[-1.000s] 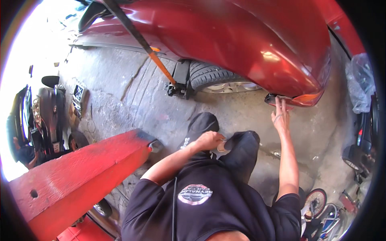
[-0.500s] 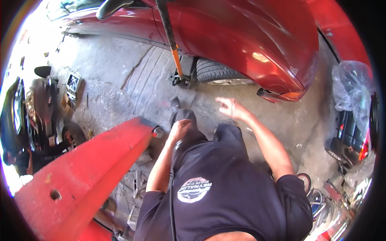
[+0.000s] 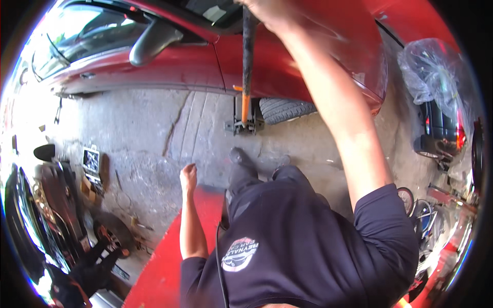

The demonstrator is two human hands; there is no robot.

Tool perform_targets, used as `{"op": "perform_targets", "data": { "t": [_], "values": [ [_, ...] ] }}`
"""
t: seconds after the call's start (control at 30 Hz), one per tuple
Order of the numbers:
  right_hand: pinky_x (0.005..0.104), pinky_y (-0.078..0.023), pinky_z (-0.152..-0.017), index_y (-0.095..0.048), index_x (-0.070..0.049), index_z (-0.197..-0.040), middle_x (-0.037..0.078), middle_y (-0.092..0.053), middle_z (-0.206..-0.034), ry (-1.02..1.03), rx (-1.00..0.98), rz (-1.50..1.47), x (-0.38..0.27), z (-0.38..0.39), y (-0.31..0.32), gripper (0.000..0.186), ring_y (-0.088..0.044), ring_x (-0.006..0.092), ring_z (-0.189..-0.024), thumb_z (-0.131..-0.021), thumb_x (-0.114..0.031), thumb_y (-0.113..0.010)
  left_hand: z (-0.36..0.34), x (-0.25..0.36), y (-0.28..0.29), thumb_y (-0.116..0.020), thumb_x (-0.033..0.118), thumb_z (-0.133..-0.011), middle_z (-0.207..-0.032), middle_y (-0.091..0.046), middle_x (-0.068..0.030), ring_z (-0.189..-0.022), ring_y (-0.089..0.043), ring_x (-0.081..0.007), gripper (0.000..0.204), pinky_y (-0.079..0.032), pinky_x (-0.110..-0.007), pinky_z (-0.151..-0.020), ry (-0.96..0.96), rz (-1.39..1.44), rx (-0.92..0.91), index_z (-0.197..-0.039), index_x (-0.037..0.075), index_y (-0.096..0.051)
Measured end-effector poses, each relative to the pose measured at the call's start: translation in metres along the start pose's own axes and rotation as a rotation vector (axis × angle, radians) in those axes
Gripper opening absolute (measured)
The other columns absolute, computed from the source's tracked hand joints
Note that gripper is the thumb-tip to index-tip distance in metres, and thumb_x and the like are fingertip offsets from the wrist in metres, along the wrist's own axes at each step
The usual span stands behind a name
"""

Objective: The person uses a floor jack to lift a red car, then uses a socket wrench to unscrew and remove lug nuts from a wheel.

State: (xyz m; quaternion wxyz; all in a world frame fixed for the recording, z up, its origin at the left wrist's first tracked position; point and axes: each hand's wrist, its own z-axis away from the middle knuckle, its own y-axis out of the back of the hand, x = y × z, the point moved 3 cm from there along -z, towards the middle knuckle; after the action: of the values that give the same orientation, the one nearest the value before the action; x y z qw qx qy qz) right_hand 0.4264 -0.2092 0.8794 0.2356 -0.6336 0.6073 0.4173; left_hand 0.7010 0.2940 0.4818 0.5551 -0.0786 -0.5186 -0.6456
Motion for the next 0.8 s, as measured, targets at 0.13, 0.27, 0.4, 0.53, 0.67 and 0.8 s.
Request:
{"op": "perform_targets", "data": {
  "t": [0.13,0.27,0.4,0.53,0.67,0.8],
  "values": [
    [0.0297,-0.047,-0.050,-0.058,-0.002,-0.099,0.002,-0.057,-0.069,-0.175,0.146,-0.264,-0.018,0.025,-0.021,0.022,-0.057,0.0139,-0.054,-0.081,-0.009,-0.068,-0.002,0.047,0.010,-0.063,0.020,-0.095,-0.092,-0.075,-0.0136,-0.083,-0.069,-0.0153,0.035,-0.055,-0.031,-0.073,0.008,0.179,-0.101,-0.122,-0.001,-0.071],
    [0.0287,-0.048,-0.059,-0.065,0.000,-0.087,0.004,-0.062,-0.066,-0.296,0.064,-0.359,-0.026,0.050,0.001,0.012,-0.061,0.0120,-0.057,-0.078,-0.007,-0.071,0.006,0.132,0.001,-0.064,0.027,-0.100,-0.104,-0.075,-0.0113,-0.088,-0.071,-0.0177,0.042,-0.056,-0.030,-0.074,0.012,0.396,-0.279,-0.130,-0.001,-0.065],
    [0.0283,-0.047,-0.061,-0.066,-0.002,-0.088,0.004,-0.063,-0.069,-0.281,-0.127,-0.391,-0.020,0.051,0.011,0.013,-0.061,0.0114,-0.060,-0.080,-0.008,-0.073,-0.013,0.277,0.023,-0.067,0.035,-0.099,-0.110,-0.073,-0.0129,-0.100,-0.068,-0.0186,0.052,-0.053,-0.032,-0.086,-0.371,0.365,-0.379,-0.133,-0.004,-0.062],
    [0.0321,-0.052,-0.060,-0.063,0.000,-0.086,0.008,-0.065,-0.066,-0.203,0.148,-0.165,0.003,0.052,0.013,0.019,-0.066,0.0169,-0.061,-0.077,-0.011,-0.076,-0.023,0.448,0.062,-0.069,0.024,-0.100,-0.112,-0.070,-0.0107,-0.101,-0.065,-0.0175,0.047,-0.051,-0.031,-0.089,-0.728,0.562,-0.316,-0.135,-0.005,-0.058],
    [0.0301,-0.044,-0.050,-0.060,-0.004,-0.088,0.002,-0.060,-0.070,0.145,0.461,0.046,-0.008,0.046,0.004,0.012,-0.057,0.0136,-0.054,-0.080,-0.011,-0.066,-0.024,0.556,0.084,-0.064,0.031,-0.102,-0.119,-0.069,-0.0166,-0.110,-0.067,-0.0243,0.055,-0.052,-0.038,-0.096,-0.965,0.495,-0.167,-0.140,-0.007,-0.052],
    [0.0300,-0.042,-0.049,-0.060,-0.006,-0.080,0.002,-0.060,-0.067,0.028,0.133,-0.309,0.010,0.036,0.005,0.008,-0.054,0.0126,-0.052,-0.077,-0.009,-0.067,-0.033,0.628,0.080,-0.064,0.027,-0.101,-0.138,-0.060,-0.0102,-0.116,-0.062,-0.0221,0.068,-0.047,-0.039,-0.100,-1.029,0.621,-0.463,-0.156,0.004,-0.031]
  ]
}}
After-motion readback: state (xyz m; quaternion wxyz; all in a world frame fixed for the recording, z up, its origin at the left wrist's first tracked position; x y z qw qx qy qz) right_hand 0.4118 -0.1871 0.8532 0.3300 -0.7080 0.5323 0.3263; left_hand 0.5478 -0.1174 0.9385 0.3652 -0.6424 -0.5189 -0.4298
